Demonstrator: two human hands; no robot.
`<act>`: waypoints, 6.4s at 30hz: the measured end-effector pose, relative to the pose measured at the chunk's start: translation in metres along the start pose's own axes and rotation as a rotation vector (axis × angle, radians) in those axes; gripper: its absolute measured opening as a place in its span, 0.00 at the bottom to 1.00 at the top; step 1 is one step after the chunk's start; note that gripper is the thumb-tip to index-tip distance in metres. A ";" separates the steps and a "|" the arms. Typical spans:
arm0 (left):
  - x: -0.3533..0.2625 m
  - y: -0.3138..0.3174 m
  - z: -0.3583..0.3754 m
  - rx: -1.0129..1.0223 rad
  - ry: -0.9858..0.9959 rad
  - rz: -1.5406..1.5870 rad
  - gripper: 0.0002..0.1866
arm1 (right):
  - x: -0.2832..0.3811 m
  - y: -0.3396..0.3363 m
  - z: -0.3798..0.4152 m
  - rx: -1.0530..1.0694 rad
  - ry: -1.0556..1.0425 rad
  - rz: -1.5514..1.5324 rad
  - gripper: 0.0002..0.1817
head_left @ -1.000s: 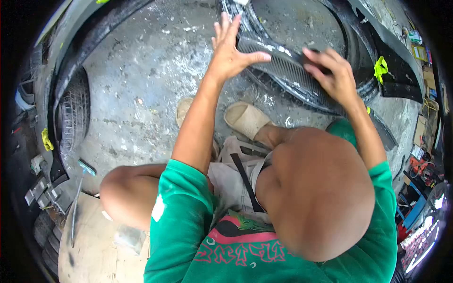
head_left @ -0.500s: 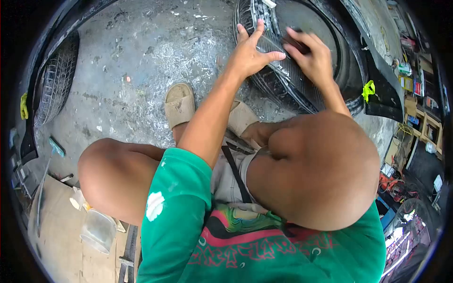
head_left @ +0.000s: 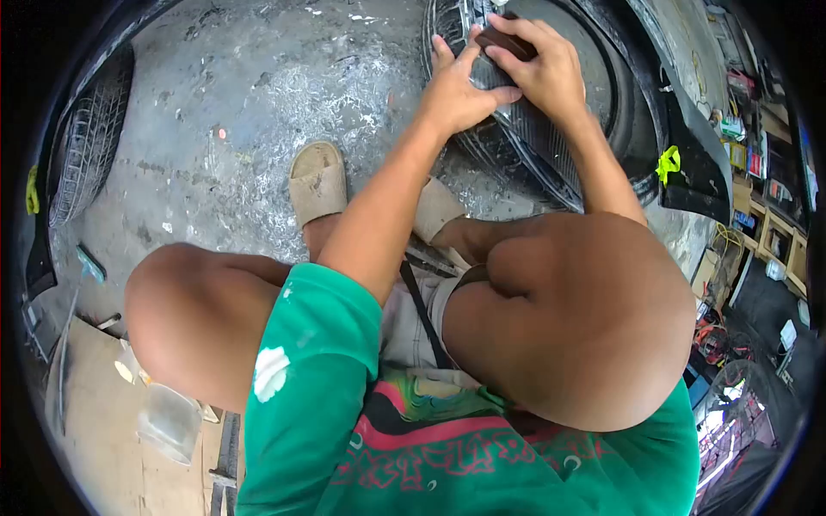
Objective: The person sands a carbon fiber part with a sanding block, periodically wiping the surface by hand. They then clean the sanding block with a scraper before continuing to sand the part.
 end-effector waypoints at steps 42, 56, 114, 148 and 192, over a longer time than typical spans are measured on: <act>0.004 0.005 0.003 -0.002 -0.039 -0.005 0.68 | -0.030 -0.030 0.055 0.034 0.005 -0.099 0.25; 0.002 -0.001 0.004 -0.001 -0.028 0.008 0.69 | -0.037 -0.038 0.065 0.016 0.015 -0.065 0.25; -0.002 0.000 0.003 0.043 -0.012 -0.020 0.70 | -0.021 -0.028 0.056 -0.021 0.012 -0.103 0.25; -0.067 0.156 0.089 0.496 0.911 -0.636 0.39 | -0.018 -0.221 0.369 -0.091 0.937 0.485 0.25; -0.094 -0.028 0.022 0.325 0.707 -0.932 0.47 | -0.035 -0.091 0.159 0.078 0.162 -0.103 0.25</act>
Point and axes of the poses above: each hand's wrist, its own z-axis away from the middle knuckle, its own y-axis out of the palm, x = y × z, the point moved 2 cm from there along -z, towards the middle knuckle, and after that the axes turned 2 degrees about z, right-handed, at the moved point
